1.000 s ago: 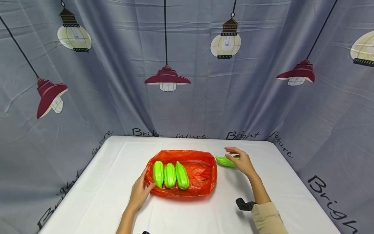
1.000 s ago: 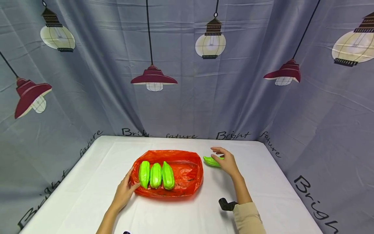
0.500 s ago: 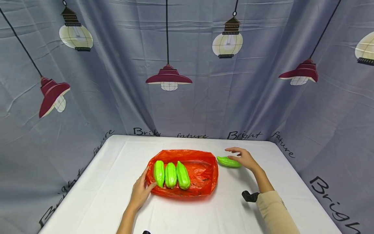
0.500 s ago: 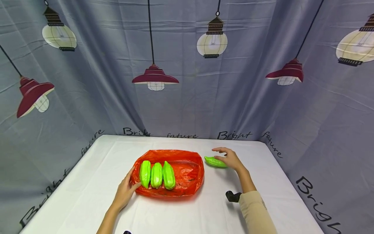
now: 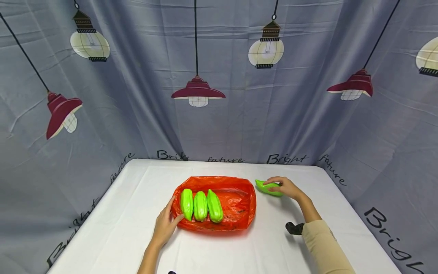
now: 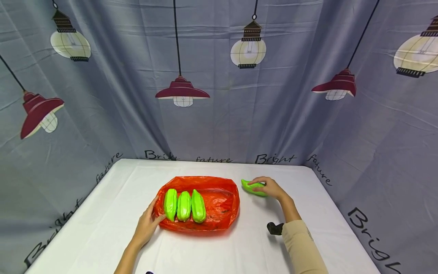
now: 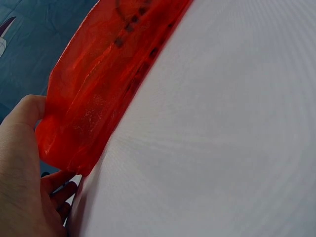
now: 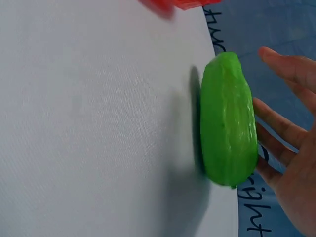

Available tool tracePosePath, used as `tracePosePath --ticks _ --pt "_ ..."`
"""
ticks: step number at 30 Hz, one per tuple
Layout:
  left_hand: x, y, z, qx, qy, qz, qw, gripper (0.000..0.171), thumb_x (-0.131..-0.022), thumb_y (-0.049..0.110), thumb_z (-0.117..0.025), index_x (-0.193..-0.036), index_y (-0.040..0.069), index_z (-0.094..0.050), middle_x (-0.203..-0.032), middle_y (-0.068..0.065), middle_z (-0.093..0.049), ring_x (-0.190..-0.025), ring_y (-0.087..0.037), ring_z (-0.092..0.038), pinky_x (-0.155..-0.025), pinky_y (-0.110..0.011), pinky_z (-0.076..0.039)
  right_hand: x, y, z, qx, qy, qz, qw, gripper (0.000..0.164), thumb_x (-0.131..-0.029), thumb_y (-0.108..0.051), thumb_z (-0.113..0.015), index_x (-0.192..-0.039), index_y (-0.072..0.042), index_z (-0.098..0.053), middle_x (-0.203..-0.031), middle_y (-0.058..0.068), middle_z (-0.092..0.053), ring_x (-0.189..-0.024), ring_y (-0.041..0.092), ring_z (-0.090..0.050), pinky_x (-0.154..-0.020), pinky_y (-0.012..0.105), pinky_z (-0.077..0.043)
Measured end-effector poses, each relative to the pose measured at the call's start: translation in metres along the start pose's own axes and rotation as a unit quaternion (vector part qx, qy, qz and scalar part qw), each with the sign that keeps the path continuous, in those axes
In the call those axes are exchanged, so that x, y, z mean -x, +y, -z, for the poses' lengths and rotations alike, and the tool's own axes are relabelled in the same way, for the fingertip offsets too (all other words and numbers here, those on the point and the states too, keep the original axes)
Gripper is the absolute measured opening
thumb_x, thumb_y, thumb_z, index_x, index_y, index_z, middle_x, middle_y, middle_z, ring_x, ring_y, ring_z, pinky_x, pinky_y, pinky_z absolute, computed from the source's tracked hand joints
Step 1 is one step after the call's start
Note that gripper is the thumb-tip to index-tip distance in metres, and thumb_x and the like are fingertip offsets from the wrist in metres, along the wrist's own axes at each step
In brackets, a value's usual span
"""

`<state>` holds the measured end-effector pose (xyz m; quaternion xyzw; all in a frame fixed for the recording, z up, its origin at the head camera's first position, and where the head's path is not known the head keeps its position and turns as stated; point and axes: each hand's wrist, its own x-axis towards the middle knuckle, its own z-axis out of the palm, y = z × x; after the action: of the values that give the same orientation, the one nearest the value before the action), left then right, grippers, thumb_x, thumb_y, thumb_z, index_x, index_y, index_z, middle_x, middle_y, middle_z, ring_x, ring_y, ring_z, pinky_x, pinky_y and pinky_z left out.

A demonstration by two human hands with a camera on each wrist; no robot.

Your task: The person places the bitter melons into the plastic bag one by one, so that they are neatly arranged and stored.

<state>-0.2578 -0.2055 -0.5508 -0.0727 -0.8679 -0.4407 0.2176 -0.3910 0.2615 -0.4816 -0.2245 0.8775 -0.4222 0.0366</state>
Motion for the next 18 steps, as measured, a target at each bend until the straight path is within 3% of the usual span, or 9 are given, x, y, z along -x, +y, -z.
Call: tracePosePath --ticks 8,14,18 --pt "0.001 -0.002 -0.001 -0.002 -0.004 0.000 1.0000 0.072 -0.081 0.026 -0.068 -0.143 0.012 -0.034 -0.136 -0.021 -0.044 -0.120 -0.042 -0.042 -0.096 -0.061 -0.027 0.000 0.010 -0.001 0.029 -0.022 0.007 0.999 0.026 -0.081 -0.015 -0.069 -0.106 -0.009 -0.070 -0.121 0.016 -0.058 -0.116 0.038 -0.046 -0.092 0.064 -0.030" --pt "0.001 -0.002 -0.001 -0.002 -0.004 -0.002 1.0000 0.072 -0.081 0.026 -0.069 -0.143 0.012 -0.034 -0.136 -0.020 -0.044 -0.119 -0.042 -0.042 -0.095 -0.061 -0.028 -0.001 0.015 0.000 0.017 -0.031 0.023 0.999 0.027 -0.080 -0.012 -0.070 -0.107 -0.006 -0.069 -0.118 0.015 -0.059 -0.114 0.039 -0.048 -0.094 0.060 -0.033" --pt "0.001 -0.002 -0.001 -0.003 -0.004 0.000 1.0000 0.072 -0.081 0.026 -0.069 -0.143 0.013 -0.034 -0.136 -0.020 -0.044 -0.119 -0.042 -0.043 -0.095 -0.061 -0.028 0.001 0.002 0.001 -0.008 -0.049 0.029 0.998 0.029 -0.080 -0.004 -0.067 -0.108 0.002 -0.066 -0.118 0.021 -0.058 -0.114 0.043 -0.047 -0.095 0.061 -0.031"
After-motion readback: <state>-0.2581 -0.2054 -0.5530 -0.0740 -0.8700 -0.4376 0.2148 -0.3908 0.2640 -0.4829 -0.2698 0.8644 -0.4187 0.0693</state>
